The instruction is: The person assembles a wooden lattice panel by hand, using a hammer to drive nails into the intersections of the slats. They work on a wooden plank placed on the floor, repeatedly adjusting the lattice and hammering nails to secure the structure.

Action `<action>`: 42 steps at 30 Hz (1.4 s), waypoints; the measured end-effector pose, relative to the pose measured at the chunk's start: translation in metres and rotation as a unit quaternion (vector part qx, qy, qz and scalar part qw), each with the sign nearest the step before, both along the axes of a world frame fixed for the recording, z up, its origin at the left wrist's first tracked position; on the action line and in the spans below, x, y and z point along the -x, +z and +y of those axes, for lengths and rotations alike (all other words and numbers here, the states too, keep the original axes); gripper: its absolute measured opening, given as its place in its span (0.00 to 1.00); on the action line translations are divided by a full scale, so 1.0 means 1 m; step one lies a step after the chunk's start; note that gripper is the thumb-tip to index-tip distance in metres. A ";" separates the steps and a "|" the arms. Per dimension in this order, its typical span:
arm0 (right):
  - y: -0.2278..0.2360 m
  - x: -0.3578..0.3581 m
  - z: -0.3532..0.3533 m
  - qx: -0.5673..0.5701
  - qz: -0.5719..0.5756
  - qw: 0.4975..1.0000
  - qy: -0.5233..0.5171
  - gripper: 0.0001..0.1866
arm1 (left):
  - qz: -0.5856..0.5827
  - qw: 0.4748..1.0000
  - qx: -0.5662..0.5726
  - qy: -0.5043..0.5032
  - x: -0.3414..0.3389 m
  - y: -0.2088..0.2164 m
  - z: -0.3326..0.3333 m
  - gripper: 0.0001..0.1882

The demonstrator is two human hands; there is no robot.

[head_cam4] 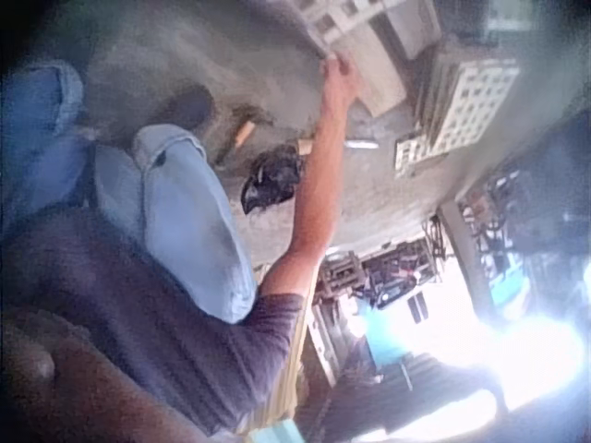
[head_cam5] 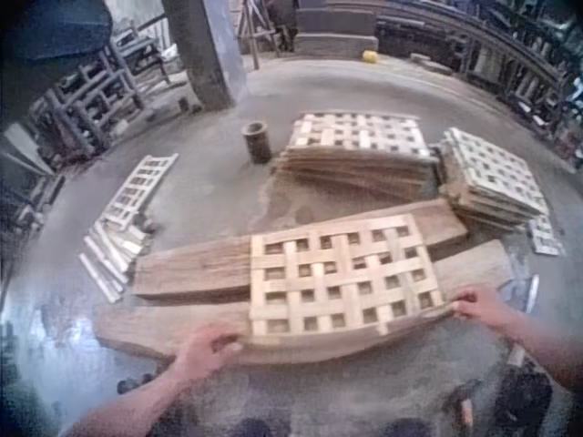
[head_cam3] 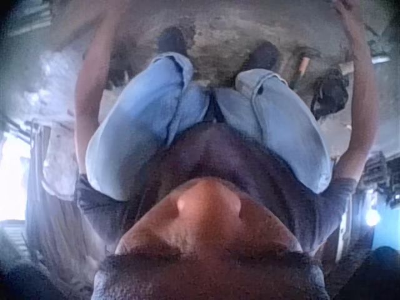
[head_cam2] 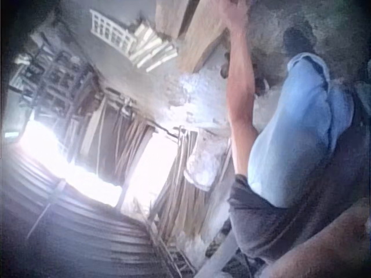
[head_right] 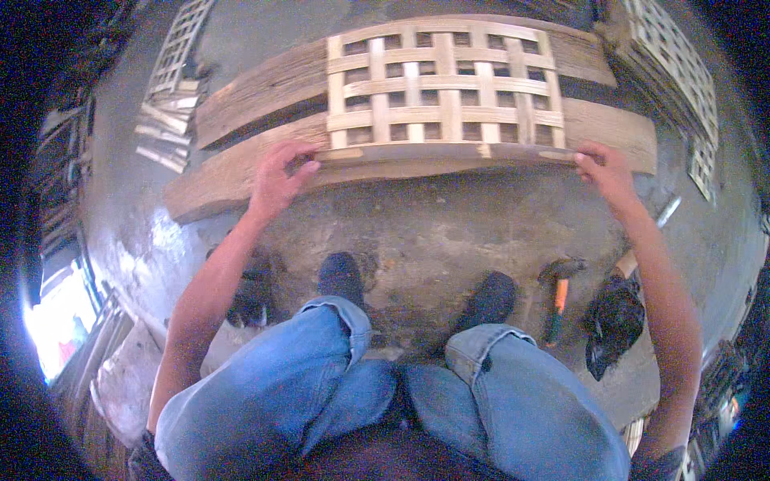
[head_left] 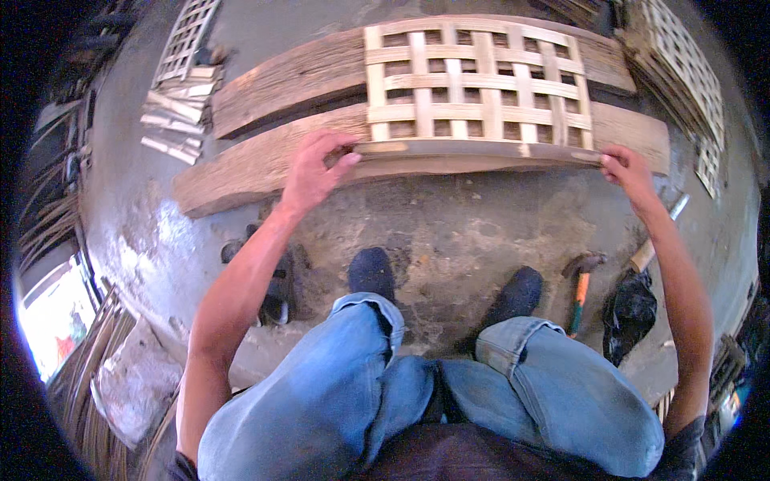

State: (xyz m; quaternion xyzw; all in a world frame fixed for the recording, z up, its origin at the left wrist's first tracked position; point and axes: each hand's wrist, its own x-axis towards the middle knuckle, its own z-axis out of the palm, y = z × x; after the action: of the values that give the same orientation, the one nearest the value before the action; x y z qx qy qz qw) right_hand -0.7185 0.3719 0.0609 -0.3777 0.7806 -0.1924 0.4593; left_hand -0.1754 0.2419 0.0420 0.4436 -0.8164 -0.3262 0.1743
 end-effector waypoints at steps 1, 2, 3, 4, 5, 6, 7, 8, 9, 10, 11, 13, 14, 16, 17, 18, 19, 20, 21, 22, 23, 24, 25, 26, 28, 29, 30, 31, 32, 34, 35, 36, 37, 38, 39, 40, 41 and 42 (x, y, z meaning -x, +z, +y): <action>0.001 0.002 -0.001 -0.011 -0.002 1.000 -0.001 0.15 | 0.007 1.000 0.000 0.004 0.002 0.002 0.002 0.16; -0.002 0.000 -0.001 -0.001 -0.011 1.000 -0.009 0.14 | 0.013 1.000 0.000 0.006 0.003 0.005 0.003 0.16; -0.006 -0.002 0.000 0.009 -0.020 1.000 -0.017 0.14 | 0.021 1.000 0.001 0.008 0.001 0.008 0.004 0.16; -0.006 -0.003 0.000 0.018 -0.025 0.999 -0.026 0.14 | 0.016 1.000 -0.001 0.011 -0.002 0.008 0.004 0.16; -0.008 -0.003 0.000 0.019 -0.028 0.999 -0.027 0.14 | 0.011 1.000 -0.003 0.012 -0.003 0.008 0.004 0.16; -0.009 -0.001 0.001 0.021 -0.030 0.999 -0.028 0.14 | 0.006 1.000 -0.004 0.013 -0.004 0.008 0.004 0.16; -0.010 0.000 0.001 0.022 -0.032 0.999 -0.029 0.14 | 0.010 1.000 -0.006 0.012 -0.005 0.006 0.004 0.16; -0.010 0.000 0.001 0.022 -0.037 0.999 -0.032 0.15 | 0.015 1.000 -0.008 0.010 -0.006 0.004 0.004 0.16; -0.011 0.001 0.001 0.022 -0.041 0.998 -0.035 0.15 | 0.020 1.000 -0.009 0.008 -0.007 0.002 0.004 0.16; -0.011 0.002 0.001 0.022 -0.045 0.998 -0.039 0.15 | 0.013 1.000 -0.004 0.008 -0.006 0.002 0.003 0.16; -0.011 0.003 0.001 0.023 -0.050 0.998 -0.040 0.15 | 0.006 1.000 0.001 0.006 -0.006 0.002 0.003 0.16; -0.013 0.005 0.002 0.026 -0.060 0.997 -0.041 0.16 | -0.003 1.000 -0.008 0.009 -0.004 0.003 0.003 0.16; -0.013 0.005 0.002 0.024 -0.057 0.997 -0.041 0.16 | -0.006 1.000 -0.021 0.013 -0.003 0.005 0.003 0.16; -0.013 0.005 0.001 0.020 -0.053 0.998 -0.040 0.15 | -0.003 0.999 -0.037 0.015 -0.003 0.006 0.003 0.15; -0.013 0.005 0.000 0.020 -0.055 0.998 -0.039 0.16 | 0.002 0.999 -0.039 0.012 -0.003 0.006 0.003 0.16; -0.014 0.006 0.000 0.020 -0.057 0.997 -0.039 0.16 | 0.007 0.999 -0.040 0.010 -0.003 0.006 0.002 0.16; -0.013 0.006 0.000 0.019 -0.059 0.997 -0.039 0.17 | 0.009 0.999 -0.041 0.005 -0.003 0.005 0.001 0.16; -0.012 0.005 0.001 0.021 -0.055 0.997 -0.042 0.17 | 0.011 0.999 -0.041 0.001 -0.004 0.004 0.001 0.16; -0.011 0.005 0.001 0.024 -0.051 0.997 -0.046 0.17 | 0.013 0.999 -0.041 -0.004 -0.004 0.003 0.000 0.16; -0.008 0.004 0.002 0.026 -0.045 0.997 -0.050 0.17 | 0.011 0.999 -0.035 -0.003 -0.003 0.001 0.001 0.16; -0.008 0.002 0.002 0.021 -0.040 0.998 -0.043 0.16 | 0.009 1.000 -0.029 -0.002 -0.003 0.000 0.001 0.15; -0.010 -0.001 -0.001 0.016 -0.034 0.999 -0.036 0.15 | 0.007 1.000 -0.023 -0.001 -0.004 0.000 0.002 0.15; -0.008 -0.001 -0.002 0.009 -0.021 0.999 -0.032 0.14 | 0.011 1.000 -0.029 0.004 -0.002 -0.001 0.002 0.15; -0.007 0.000 -0.002 0.006 -0.016 1.000 -0.023 0.14 | 0.015 0.999 -0.035 0.009 -0.002 -0.001 0.004 0.15; -0.006 -0.001 -0.004 0.002 -0.008 1.000 -0.007 0.15 | 0.022 0.999 -0.040 0.013 -0.004 -0.004 0.004 0.15; -0.006 -0.003 -0.005 0.002 -0.015 1.000 -0.016 0.15 | 0.022 0.999 -0.038 0.011 -0.007 -0.006 0.003 0.15; -0.004 -0.005 -0.005 0.002 -0.023 0.999 -0.025 0.15 | 0.021 0.999 -0.036 0.009 -0.008 -0.009 0.002 0.15; -0.005 -0.006 -0.005 0.002 -0.034 0.999 -0.033 0.15 | 0.018 0.999 -0.035 0.010 -0.006 -0.006 0.003 0.15; -0.005 -0.006 -0.005 0.001 -0.034 0.999 -0.032 0.15 | 0.015 0.999 -0.034 0.012 -0.006 -0.004 0.004 0.15; -0.004 -0.004 -0.004 0.000 -0.036 0.999 -0.027 0.15 | 0.010 0.999 -0.032 0.008 -0.004 -0.001 0.002 0.15; -0.005 -0.003 -0.003 0.014 -0.036 0.999 -0.030 0.15 | 0.007 1.000 -0.030 0.003 -0.004 -0.001 0.001 0.15; -0.007 -0.002 -0.001 0.028 -0.037 0.998 -0.032 0.15 | 0.005 1.000 -0.028 -0.002 -0.004 -0.002 0.000 0.14; -0.008 -0.002 0.000 0.042 -0.038 0.998 -0.035 0.15 | 0.012 0.999 -0.032 0.004 -0.003 -0.003 0.001 0.14; -0.009 -0.002 0.001 0.043 -0.040 0.998 -0.034 0.15 | 0.019 0.999 -0.035 0.010 -0.002 -0.004 0.002 0.14; -0.010 -0.001 0.002 0.044 -0.041 0.998 -0.033 0.15 | 0.026 0.999 -0.039 0.016 -0.001 -0.004 0.003 0.13; -0.008 -0.001 0.002 0.045 -0.040 0.998 -0.033 0.15 | 0.022 0.999 -0.029 0.016 0.001 -0.005 0.004 0.13; -0.008 -0.001 0.001 0.041 -0.043 0.998 -0.028 0.15 | 0.017 1.000 -0.020 0.015 0.000 -0.006 0.004 0.13; -0.008 -0.001 0.000 0.036 -0.046 0.998 -0.023 0.15 | 0.013 1.000 -0.010 0.014 0.000 -0.006 0.004 0.12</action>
State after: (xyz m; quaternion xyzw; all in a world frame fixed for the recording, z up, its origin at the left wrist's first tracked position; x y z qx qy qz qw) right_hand -0.7173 0.3717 0.0528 -0.3667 0.7596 -0.2476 0.4766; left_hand -0.1751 0.2461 0.0362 0.4523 -0.8044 -0.3375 0.1855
